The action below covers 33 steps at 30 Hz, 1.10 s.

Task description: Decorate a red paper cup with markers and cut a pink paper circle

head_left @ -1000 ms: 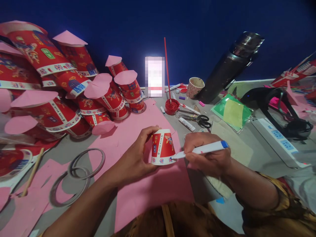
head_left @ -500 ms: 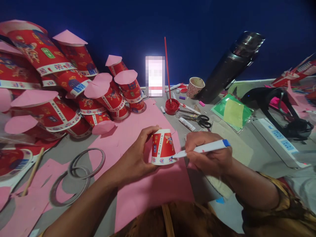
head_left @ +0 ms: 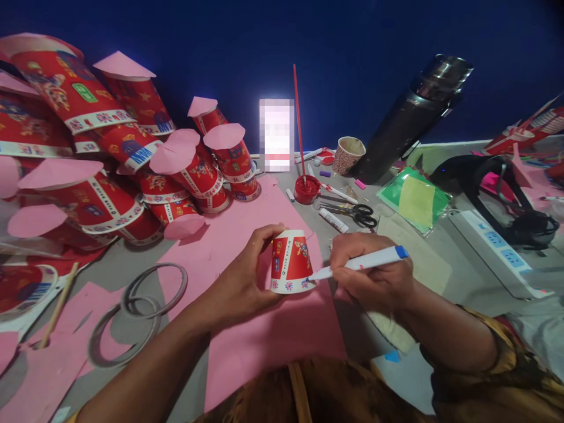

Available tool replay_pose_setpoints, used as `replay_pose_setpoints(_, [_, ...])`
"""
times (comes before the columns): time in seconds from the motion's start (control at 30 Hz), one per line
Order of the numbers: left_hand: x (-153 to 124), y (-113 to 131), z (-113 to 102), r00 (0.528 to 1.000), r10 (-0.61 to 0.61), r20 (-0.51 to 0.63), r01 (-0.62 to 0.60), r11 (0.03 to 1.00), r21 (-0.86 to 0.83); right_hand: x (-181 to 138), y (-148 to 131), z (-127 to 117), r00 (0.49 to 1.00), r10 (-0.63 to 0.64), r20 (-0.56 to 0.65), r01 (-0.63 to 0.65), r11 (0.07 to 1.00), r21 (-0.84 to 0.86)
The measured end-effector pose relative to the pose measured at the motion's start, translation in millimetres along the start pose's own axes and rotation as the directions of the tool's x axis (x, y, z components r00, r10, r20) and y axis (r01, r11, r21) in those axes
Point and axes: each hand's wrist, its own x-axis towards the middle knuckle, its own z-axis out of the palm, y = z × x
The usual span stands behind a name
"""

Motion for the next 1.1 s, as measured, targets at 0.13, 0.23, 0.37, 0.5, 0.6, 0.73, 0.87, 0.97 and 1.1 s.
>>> replay_pose_setpoints(0.13, [-0.2, 0.0, 0.1, 1.0, -0.011, 0.0, 0.011, 1.0, 0.004, 2.7, -1.4, 0.7, 1.0, 0.002, 0.029, -0.001, 1.0, -0.021])
replay_pose_setpoints(0.23, [-0.1, -0.3, 0.3, 1.0, -0.015, 0.0, 0.015, 1.0, 0.013, 2.4, -0.8, 0.8, 1.0, 0.001, 0.031, 0.0, 1.0, -0.027])
replay_pose_setpoints(0.37, [0.4, 0.1, 0.3, 1.0, -0.015, 0.001, 0.015, 1.0, 0.016, -1.4, 0.9, -0.3, 0.999, -0.012, 0.038, 0.011, 1.0, 0.014])
replay_pose_setpoints(0.5, [0.1, 0.7, 0.1, 1.0, -0.015, 0.009, 0.014, 1.0, 0.016, -3.5, -0.2, -0.7, 0.996, 0.0, 0.085, -0.001, 1.0, 0.015])
replay_pose_setpoints(0.6, [-0.4, 0.4, 0.1, 0.999, -0.03, 0.009, 0.03, 0.999, 0.013, -2.7, -1.8, -0.3, 0.994, 0.017, 0.107, -0.015, 1.0, -0.023])
replay_pose_setpoints(0.73, [-0.6, -0.3, -0.1, 0.999, -0.035, 0.012, 0.035, 0.999, 0.008, -1.0, -2.0, -0.6, 0.993, 0.042, 0.106, -0.04, 0.999, -0.016])
replay_pose_setpoints(0.87, [-0.1, -0.8, -0.2, 1.0, -0.019, 0.004, 0.019, 1.0, 0.019, 0.3, -1.2, -1.4, 1.0, 0.023, 0.02, -0.024, 0.999, 0.029])
replay_pose_setpoints(0.97, [0.0, -1.9, 0.5, 1.0, -0.017, 0.002, 0.017, 1.0, 0.015, 0.9, -1.1, -1.6, 1.0, 0.018, 0.017, -0.019, 1.0, 0.015])
replay_pose_setpoints(1.1, [-0.2, -3.3, 1.4, 1.0, -0.016, -0.006, 0.016, 1.0, 0.005, 1.3, -1.5, -1.8, 0.998, 0.012, 0.064, -0.012, 1.0, 0.002])
